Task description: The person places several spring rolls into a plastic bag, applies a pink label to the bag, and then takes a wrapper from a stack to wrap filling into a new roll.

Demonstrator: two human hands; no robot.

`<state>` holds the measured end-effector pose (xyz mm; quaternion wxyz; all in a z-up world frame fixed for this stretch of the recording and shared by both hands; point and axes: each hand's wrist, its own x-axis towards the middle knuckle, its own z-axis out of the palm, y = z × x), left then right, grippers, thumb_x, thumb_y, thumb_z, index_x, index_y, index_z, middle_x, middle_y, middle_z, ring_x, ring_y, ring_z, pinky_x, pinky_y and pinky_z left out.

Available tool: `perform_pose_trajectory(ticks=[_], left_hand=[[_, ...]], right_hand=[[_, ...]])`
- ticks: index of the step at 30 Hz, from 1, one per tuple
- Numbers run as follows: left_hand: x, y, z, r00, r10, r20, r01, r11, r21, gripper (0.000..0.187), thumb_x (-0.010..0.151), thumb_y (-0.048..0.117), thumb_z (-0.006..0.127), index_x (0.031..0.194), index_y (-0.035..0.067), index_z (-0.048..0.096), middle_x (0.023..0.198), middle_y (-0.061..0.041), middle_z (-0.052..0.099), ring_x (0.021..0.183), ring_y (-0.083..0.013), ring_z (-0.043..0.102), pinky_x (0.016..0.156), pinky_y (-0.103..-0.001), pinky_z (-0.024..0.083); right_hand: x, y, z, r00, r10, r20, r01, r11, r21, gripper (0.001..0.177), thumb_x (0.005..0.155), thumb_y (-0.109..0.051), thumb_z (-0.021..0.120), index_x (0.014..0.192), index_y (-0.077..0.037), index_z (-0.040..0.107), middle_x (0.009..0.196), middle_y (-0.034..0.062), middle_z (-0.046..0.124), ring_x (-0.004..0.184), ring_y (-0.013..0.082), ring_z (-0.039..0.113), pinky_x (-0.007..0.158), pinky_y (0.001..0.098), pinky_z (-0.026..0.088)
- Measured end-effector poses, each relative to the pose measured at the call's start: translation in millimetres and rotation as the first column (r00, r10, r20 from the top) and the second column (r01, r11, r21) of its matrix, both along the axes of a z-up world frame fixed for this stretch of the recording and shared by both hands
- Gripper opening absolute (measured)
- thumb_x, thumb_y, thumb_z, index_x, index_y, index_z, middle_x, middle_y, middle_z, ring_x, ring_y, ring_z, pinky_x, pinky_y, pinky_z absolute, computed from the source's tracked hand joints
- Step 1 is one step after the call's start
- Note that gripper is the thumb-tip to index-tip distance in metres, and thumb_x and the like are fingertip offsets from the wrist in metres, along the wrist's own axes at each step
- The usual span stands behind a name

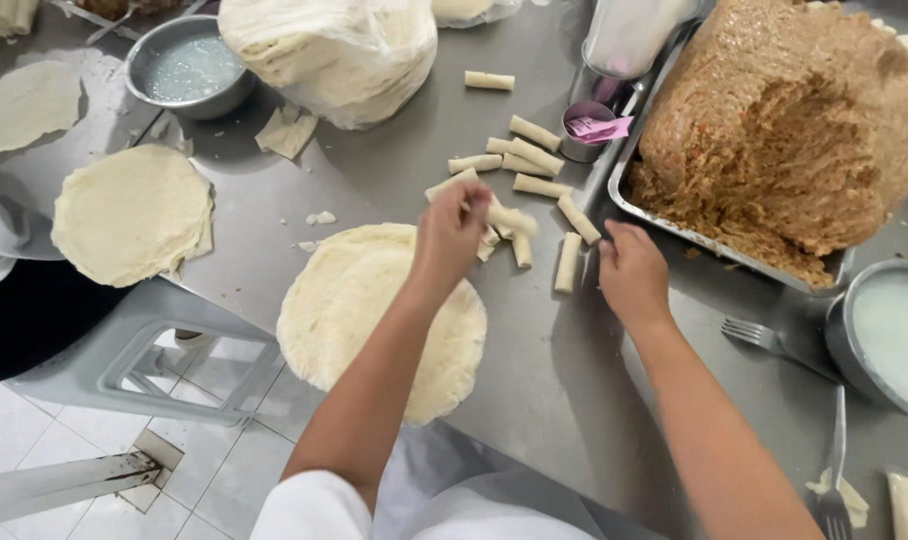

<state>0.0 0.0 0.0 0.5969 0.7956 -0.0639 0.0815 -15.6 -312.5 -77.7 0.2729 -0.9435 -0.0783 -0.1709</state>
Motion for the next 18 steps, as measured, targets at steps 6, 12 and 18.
perform_pose_trajectory(ticks=[6, 12, 18], left_hand=[[-84.1, -28.3, -80.8, 0.858, -0.462, -0.224, 0.321, 0.823, -0.469, 0.025, 0.104, 0.006, 0.081, 0.127, -0.001, 0.077, 0.118, -0.014, 0.078, 0.090, -0.0199, 0.081, 0.087, -0.039, 0.071], [-155.1, -46.2, -77.4, 0.739, -0.617, -0.272, 0.586, 0.787, -0.193, 0.018, 0.106, 0.004, 0.074, 0.123, 0.005, 0.079, 0.108, -0.013, 0.080, 0.100, -0.0265, 0.081, 0.087, -0.040, 0.068], [-172.3, -42.0, -80.4, 0.783, -0.622, 0.020, 0.537, 0.692, 0.483, 0.011, 0.109, 0.012, 0.068, 0.114, 0.009, 0.078, 0.108, -0.006, 0.078, 0.100, -0.0234, 0.075, 0.090, -0.036, 0.061]], right_hand=[[65.7, 19.7, -4.4, 0.996, -0.044, -0.080, 0.029, 0.983, -0.180, 0.024, 0.100, -0.016, 0.080, 0.121, -0.009, 0.086, 0.105, 0.0183, 0.081, 0.105, 0.0443, 0.079, 0.097, 0.0551, 0.063], [-53.5, -32.3, 15.0, 0.956, -0.023, -0.292, 0.097, 0.966, 0.241, 0.034, 0.100, -0.017, 0.082, 0.134, -0.016, 0.084, 0.105, 0.0148, 0.081, 0.105, 0.0345, 0.078, 0.097, 0.0480, 0.059], [-185.3, -18.3, -6.6, 0.852, 0.057, -0.521, 0.214, 0.870, 0.444, 0.041, 0.097, -0.001, 0.082, 0.137, -0.010, 0.084, 0.103, 0.0163, 0.083, 0.095, 0.0212, 0.074, 0.091, 0.0396, 0.063]])
